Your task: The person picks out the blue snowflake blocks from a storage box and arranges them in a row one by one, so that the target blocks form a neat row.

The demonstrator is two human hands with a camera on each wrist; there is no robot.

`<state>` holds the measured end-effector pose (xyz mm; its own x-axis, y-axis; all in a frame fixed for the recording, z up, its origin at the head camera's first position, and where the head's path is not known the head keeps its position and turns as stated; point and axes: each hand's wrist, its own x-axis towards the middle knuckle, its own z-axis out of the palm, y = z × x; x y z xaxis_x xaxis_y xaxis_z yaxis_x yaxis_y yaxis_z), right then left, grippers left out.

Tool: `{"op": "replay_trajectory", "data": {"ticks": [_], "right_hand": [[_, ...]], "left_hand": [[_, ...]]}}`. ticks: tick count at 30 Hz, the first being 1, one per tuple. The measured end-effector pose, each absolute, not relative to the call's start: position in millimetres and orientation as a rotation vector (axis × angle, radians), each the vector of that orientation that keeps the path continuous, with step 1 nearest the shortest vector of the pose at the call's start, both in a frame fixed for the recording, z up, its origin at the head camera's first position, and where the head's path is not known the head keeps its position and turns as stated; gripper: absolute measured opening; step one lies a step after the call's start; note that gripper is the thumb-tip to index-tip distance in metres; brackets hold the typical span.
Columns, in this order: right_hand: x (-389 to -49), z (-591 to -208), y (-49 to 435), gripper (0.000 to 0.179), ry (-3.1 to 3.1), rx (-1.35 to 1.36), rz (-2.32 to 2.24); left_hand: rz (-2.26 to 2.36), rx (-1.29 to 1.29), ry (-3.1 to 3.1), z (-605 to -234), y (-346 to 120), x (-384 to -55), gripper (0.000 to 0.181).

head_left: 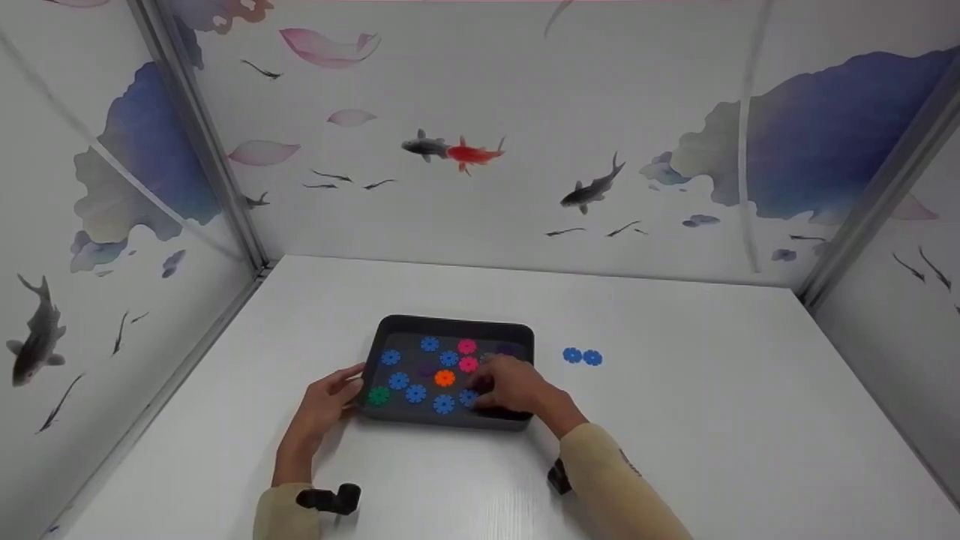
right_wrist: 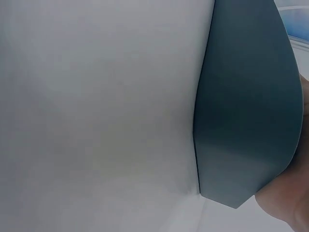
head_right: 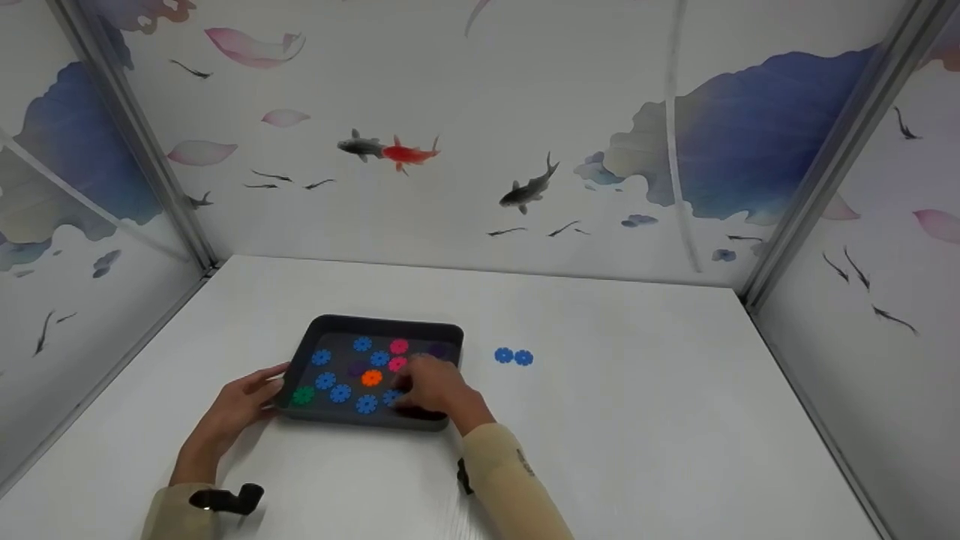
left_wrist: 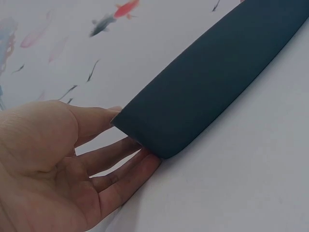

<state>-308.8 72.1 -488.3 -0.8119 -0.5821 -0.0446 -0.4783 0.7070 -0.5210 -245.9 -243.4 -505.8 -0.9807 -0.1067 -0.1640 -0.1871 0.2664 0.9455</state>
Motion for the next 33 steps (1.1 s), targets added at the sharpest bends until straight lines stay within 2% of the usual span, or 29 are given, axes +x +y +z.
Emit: {"op": "replay_trajectory", "data": {"ticks": [33], "right_hand": [[-309.4, -487.8, 70.5, 0.027, 2.828, -0.815, -0.630]], "left_hand": [[1.851, -0.275, 2.438, -504.0, -244.7, -243.0, 0.044]]}}
